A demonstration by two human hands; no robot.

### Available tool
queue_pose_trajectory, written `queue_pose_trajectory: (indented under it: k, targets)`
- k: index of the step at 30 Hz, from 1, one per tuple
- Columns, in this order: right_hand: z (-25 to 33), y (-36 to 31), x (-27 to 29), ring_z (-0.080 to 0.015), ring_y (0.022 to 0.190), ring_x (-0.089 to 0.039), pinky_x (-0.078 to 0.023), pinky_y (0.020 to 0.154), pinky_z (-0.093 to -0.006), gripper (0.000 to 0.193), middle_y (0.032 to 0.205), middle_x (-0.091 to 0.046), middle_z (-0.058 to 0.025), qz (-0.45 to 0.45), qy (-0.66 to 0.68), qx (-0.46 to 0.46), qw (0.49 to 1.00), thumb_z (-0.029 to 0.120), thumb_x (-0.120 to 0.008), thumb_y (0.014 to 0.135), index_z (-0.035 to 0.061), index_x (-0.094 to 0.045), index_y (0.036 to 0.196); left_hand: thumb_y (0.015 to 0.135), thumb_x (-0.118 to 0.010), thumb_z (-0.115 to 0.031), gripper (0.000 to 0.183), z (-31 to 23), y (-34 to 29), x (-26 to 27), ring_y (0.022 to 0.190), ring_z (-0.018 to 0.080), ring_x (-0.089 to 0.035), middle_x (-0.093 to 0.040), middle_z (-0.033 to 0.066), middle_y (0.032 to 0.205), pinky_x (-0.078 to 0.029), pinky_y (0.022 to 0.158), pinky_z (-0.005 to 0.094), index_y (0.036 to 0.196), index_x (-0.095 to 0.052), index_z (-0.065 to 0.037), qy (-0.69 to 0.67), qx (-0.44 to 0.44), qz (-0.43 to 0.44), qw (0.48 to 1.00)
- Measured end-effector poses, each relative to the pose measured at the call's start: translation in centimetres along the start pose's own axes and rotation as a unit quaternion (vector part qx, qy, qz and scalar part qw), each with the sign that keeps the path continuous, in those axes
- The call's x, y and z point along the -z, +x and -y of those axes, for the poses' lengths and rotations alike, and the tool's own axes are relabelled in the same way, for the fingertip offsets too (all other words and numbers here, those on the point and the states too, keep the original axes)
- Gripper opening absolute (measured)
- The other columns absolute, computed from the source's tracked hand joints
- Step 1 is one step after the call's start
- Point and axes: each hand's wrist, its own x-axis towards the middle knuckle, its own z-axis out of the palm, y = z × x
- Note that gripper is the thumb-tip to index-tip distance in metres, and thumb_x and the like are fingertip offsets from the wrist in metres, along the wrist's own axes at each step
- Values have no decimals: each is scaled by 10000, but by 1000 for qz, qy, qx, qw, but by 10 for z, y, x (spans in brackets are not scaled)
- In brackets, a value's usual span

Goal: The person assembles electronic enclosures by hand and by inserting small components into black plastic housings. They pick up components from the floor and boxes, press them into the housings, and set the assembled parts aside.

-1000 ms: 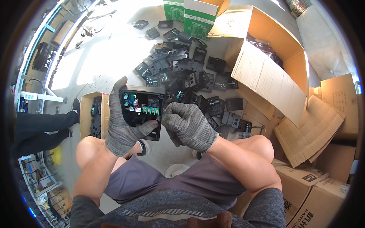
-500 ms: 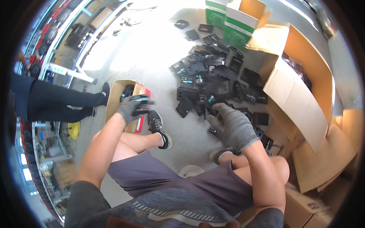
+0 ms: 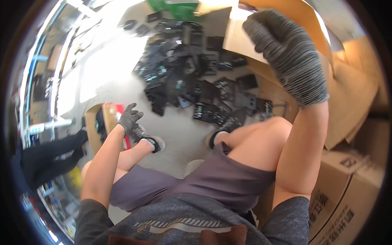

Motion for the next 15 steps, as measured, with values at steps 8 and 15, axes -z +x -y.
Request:
queue_pose_trajectory:
  k: [8,15]
  targets:
    - [-216,-127,46,-263,828,-701,-553,770,-368,246,944,-738,-147,-48,-78,-244,965,277,-682,963,62,-729,1073,620,-923,-335,1315,42,105,-81,1536,366,-185,-212,206,1650,-189,1263,409,1625,-102,-125,277,-83,-237,927]
    - [-334,-246,-42,-345,1032,-684,-524,924,-395,283,1099,-721,-202,56,-168,-348,920,43,-665,845,53,-722,1121,671,-910,-201,1287,14,123,-106,1407,432,-390,-312,295,1540,-360,1189,439,1632,-55,-258,287,60,-206,934]
